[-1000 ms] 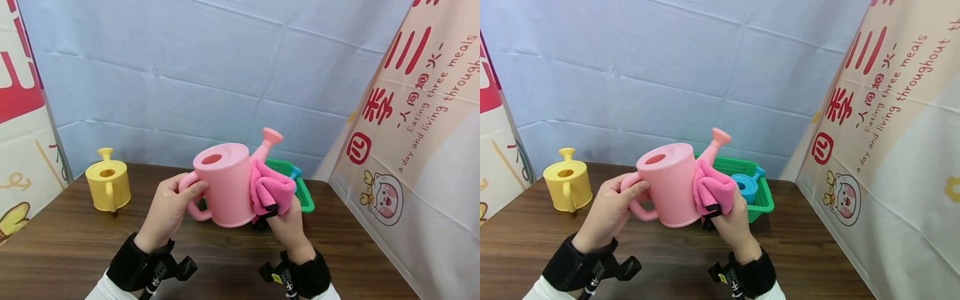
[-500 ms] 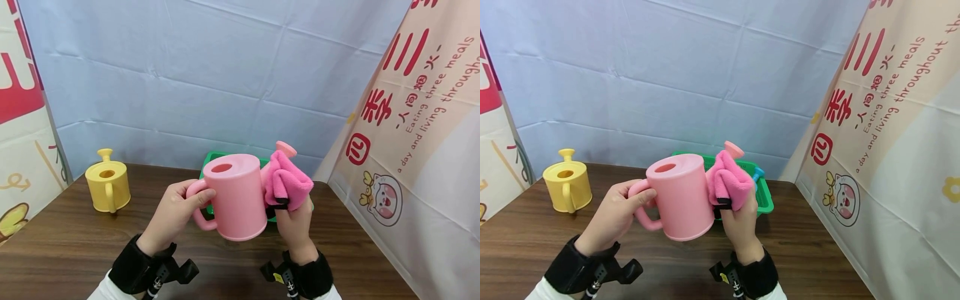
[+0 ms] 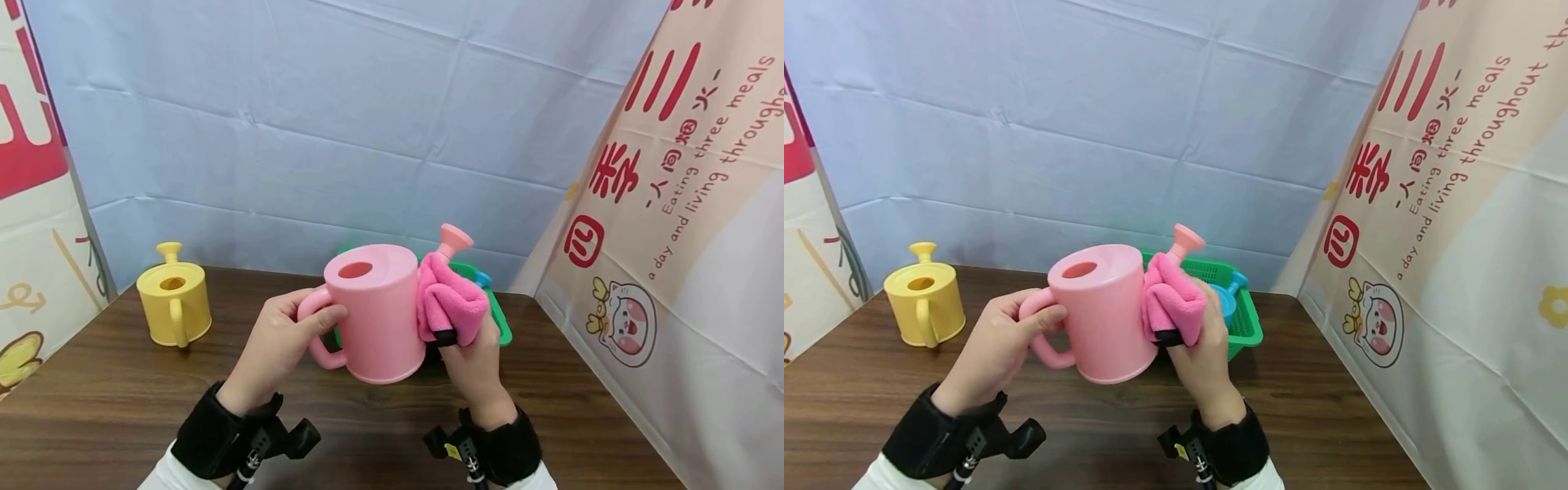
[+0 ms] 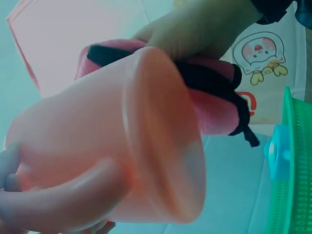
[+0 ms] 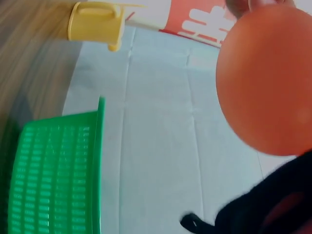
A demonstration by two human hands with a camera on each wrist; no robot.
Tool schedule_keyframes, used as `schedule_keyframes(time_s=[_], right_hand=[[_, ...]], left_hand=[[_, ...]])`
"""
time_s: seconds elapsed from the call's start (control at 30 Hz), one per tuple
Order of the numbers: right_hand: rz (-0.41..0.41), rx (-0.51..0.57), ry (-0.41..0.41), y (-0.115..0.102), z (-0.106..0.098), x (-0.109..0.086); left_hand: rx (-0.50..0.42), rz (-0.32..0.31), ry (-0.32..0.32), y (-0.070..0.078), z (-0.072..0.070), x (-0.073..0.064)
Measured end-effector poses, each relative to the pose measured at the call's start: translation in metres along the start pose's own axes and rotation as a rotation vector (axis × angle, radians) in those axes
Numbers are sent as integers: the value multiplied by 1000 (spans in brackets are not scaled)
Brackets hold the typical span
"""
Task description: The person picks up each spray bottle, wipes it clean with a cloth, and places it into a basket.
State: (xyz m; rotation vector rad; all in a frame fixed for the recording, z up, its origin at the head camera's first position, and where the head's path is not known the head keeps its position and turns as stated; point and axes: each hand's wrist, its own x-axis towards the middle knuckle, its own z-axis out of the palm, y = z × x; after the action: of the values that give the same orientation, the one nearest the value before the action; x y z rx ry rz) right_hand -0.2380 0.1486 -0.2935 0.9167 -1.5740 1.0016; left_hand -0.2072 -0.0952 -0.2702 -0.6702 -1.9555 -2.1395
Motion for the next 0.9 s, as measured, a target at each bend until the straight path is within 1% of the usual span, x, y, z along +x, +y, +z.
schedule_keyframes(time_s=[0.1, 0.2, 0.27, 0.33, 0.4, 0.5, 0.57, 0.6, 0.67, 0.7, 0.77, 0.83, 0.9], right_hand=[[-27, -129, 95, 5, -3, 3], [-31, -237, 198, 8, -7, 5], [-27, -266, 249, 8, -7, 7], [-27, -274, 298, 7, -6, 9], [-23, -276, 333, 5, -4, 10], [7, -287, 363, 3, -4, 9], [26, -260, 342, 2, -4, 8], [24, -247, 318, 3, -5, 7], [30, -233, 235, 2, -6, 5], [36, -212, 181, 2, -7, 4], [76, -148, 62, 0, -9, 3], [161, -65, -45, -2, -10, 2], [245, 25, -102, -4, -11, 1]], left_hand=[[43, 0, -52, -1, 2, -2], [31, 1, -108, -2, 5, -3], [29, 9, -128, -3, 7, -3], [31, 13, -134, -4, 8, -3], [26, 21, -139, -4, 8, -3], [14, 37, -145, -4, 10, -2], [12, 46, -141, -4, 11, -2], [14, 59, -138, -4, 11, -2], [46, 105, -115, -6, 11, -3], [70, 141, -98, -6, 11, -3], [118, 231, -62, -8, 10, -2], [167, 325, -23, -9, 10, -1], [191, 392, 0, -10, 10, 0]])
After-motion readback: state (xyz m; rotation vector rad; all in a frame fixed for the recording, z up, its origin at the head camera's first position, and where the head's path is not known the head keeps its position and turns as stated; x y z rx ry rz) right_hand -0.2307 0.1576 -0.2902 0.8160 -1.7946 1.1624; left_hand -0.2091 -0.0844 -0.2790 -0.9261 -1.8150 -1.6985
